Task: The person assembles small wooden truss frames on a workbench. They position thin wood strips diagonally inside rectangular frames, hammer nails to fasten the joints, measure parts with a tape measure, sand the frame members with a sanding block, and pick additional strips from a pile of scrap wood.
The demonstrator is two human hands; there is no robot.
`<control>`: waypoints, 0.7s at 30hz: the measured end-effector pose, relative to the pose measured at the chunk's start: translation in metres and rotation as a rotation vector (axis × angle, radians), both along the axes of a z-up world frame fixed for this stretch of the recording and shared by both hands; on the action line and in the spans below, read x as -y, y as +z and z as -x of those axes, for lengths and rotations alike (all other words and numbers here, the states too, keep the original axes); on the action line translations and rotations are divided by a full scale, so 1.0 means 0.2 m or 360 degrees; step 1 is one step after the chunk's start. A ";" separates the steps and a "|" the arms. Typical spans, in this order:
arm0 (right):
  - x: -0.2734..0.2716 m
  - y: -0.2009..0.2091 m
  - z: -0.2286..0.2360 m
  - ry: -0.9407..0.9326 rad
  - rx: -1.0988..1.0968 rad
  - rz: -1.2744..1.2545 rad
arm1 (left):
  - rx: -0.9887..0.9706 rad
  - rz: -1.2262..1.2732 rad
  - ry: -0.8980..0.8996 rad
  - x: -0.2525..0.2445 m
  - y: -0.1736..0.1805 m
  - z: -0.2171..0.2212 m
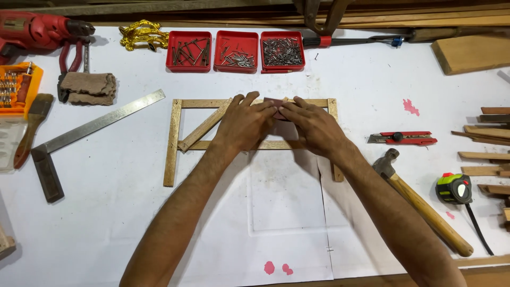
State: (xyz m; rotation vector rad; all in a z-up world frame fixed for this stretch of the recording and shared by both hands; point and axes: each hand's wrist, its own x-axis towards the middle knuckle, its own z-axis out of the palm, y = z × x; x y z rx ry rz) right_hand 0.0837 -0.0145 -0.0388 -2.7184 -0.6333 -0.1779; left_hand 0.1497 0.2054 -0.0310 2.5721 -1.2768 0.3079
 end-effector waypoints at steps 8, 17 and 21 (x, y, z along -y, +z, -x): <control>-0.02 -0.19 0.11 -0.0013 0.0005 0.0183 | -0.0107 -0.0210 0.0018 -0.03 -0.15 0.12; -0.04 -0.07 0.25 0.0065 0.0046 -0.0050 | -0.0128 -0.0043 0.0063 -0.08 -0.02 0.30; -0.10 0.11 0.30 -0.0163 -0.0209 -0.0825 | -0.0488 0.0672 0.0154 -0.19 0.16 0.32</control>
